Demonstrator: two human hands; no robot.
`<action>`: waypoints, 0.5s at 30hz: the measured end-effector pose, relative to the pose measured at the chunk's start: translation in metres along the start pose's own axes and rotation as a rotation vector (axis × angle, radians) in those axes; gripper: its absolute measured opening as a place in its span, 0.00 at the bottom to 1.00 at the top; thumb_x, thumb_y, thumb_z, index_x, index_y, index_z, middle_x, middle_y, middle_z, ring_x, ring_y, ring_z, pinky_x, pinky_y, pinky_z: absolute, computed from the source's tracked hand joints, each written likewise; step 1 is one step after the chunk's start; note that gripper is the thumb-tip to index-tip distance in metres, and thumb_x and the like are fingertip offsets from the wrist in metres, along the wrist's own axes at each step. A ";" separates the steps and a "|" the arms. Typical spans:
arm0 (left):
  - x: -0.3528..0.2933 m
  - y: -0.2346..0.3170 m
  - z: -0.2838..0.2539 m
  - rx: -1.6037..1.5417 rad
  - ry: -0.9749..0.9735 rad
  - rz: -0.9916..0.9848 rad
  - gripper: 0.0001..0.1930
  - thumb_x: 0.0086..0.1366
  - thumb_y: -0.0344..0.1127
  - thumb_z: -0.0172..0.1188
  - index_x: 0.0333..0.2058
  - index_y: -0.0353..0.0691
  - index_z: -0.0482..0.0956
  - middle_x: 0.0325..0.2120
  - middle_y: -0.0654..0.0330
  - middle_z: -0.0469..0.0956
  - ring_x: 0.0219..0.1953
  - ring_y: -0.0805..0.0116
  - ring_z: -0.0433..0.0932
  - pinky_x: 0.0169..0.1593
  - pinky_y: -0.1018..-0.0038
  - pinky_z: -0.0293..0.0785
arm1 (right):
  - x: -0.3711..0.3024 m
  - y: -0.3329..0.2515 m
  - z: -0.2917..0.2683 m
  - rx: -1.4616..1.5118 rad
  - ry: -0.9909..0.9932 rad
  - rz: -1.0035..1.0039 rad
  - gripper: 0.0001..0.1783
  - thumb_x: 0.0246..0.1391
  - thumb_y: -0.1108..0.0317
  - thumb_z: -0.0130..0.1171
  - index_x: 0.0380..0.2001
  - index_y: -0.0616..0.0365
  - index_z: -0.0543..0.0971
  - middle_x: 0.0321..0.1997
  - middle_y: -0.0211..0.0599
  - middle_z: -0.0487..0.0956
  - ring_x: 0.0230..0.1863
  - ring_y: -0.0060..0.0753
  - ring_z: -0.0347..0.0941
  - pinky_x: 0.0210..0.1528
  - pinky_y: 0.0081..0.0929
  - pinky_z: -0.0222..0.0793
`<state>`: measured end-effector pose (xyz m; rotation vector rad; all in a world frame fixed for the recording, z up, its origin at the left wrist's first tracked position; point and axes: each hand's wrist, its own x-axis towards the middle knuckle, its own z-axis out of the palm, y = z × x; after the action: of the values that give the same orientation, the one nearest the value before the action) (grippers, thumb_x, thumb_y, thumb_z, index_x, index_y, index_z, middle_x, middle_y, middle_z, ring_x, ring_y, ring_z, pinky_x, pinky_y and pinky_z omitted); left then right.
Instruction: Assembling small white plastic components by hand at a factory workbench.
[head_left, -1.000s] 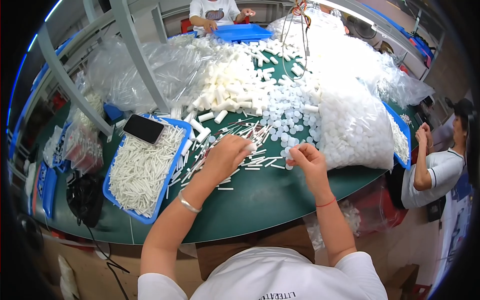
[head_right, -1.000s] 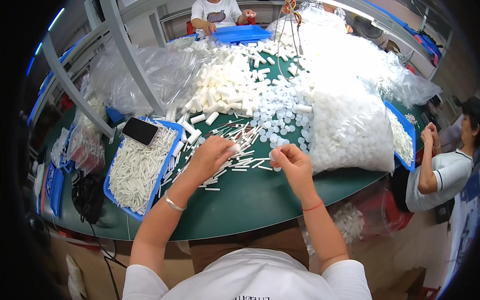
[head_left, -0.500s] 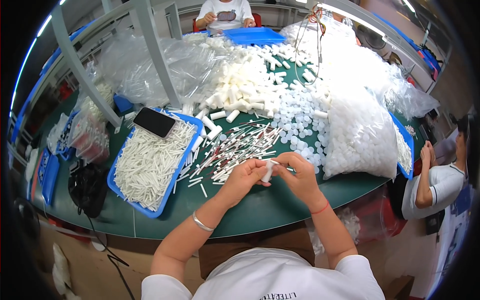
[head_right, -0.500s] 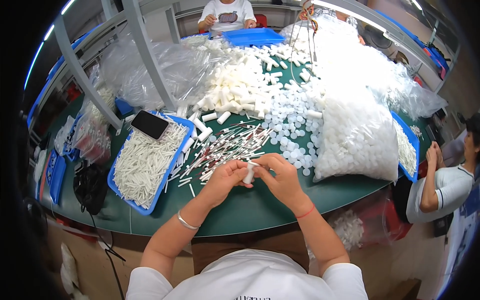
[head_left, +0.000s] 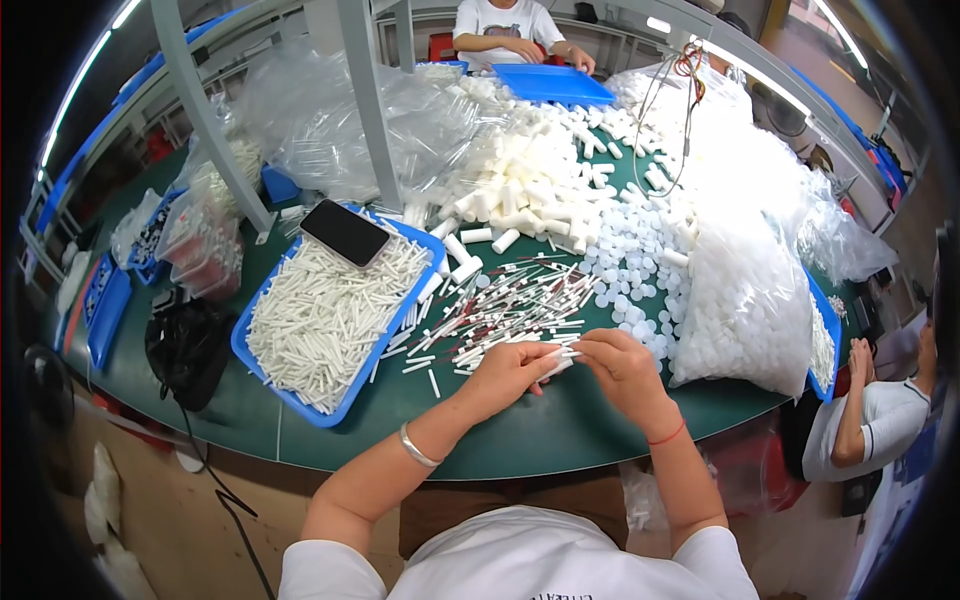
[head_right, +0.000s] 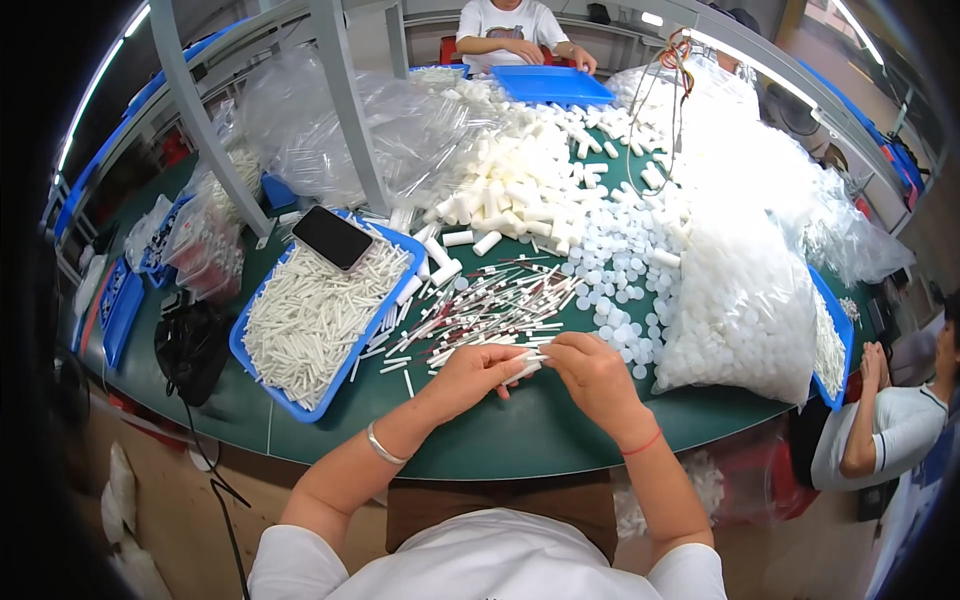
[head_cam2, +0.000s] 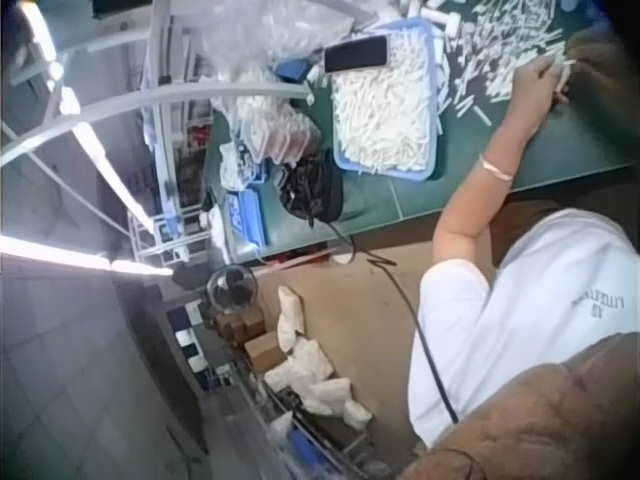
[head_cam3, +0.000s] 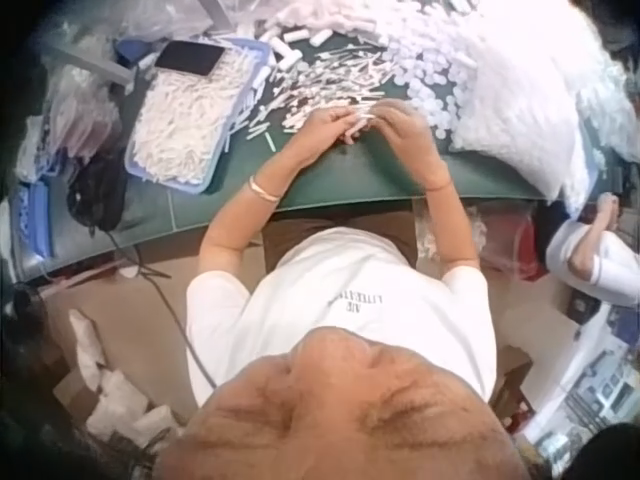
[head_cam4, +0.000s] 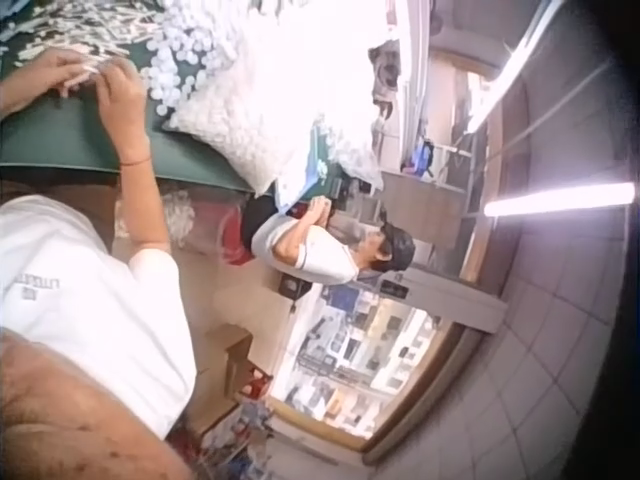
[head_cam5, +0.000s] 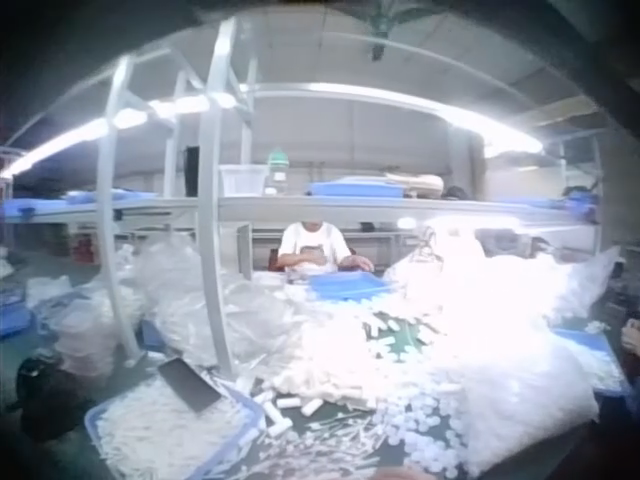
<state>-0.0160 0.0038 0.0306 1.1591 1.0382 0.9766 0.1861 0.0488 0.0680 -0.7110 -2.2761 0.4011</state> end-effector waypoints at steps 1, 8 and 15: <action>0.000 0.001 -0.002 0.069 0.021 0.006 0.17 0.67 0.38 0.56 0.50 0.34 0.77 0.29 0.63 0.79 0.27 0.78 0.75 0.32 0.81 0.74 | 0.001 0.002 -0.001 0.002 -0.002 -0.006 0.10 0.47 0.77 0.63 0.35 0.61 0.80 0.36 0.40 0.79 0.35 0.44 0.75 0.38 0.34 0.72; 0.007 0.032 -0.024 0.145 0.020 -0.130 0.26 0.62 0.35 0.61 0.55 0.31 0.65 0.28 0.59 0.81 0.23 0.76 0.77 0.30 0.80 0.74 | 0.020 -0.004 0.005 -0.072 -0.263 -0.098 0.29 0.47 0.78 0.58 0.56 0.62 0.68 0.44 0.48 0.76 0.44 0.49 0.72 0.46 0.38 0.68; 0.062 0.068 -0.050 0.416 -0.074 -0.085 0.24 0.60 0.36 0.62 0.54 0.33 0.70 0.26 0.60 0.80 0.24 0.75 0.76 0.27 0.78 0.74 | 0.032 0.022 0.030 0.047 -0.008 -0.048 0.17 0.49 0.72 0.66 0.44 0.60 0.78 0.31 0.39 0.79 0.30 0.38 0.74 0.31 0.30 0.70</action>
<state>-0.0537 0.0844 0.0852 1.4642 1.2561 0.6613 0.1542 0.0833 0.0541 -0.6307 -2.2788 0.4343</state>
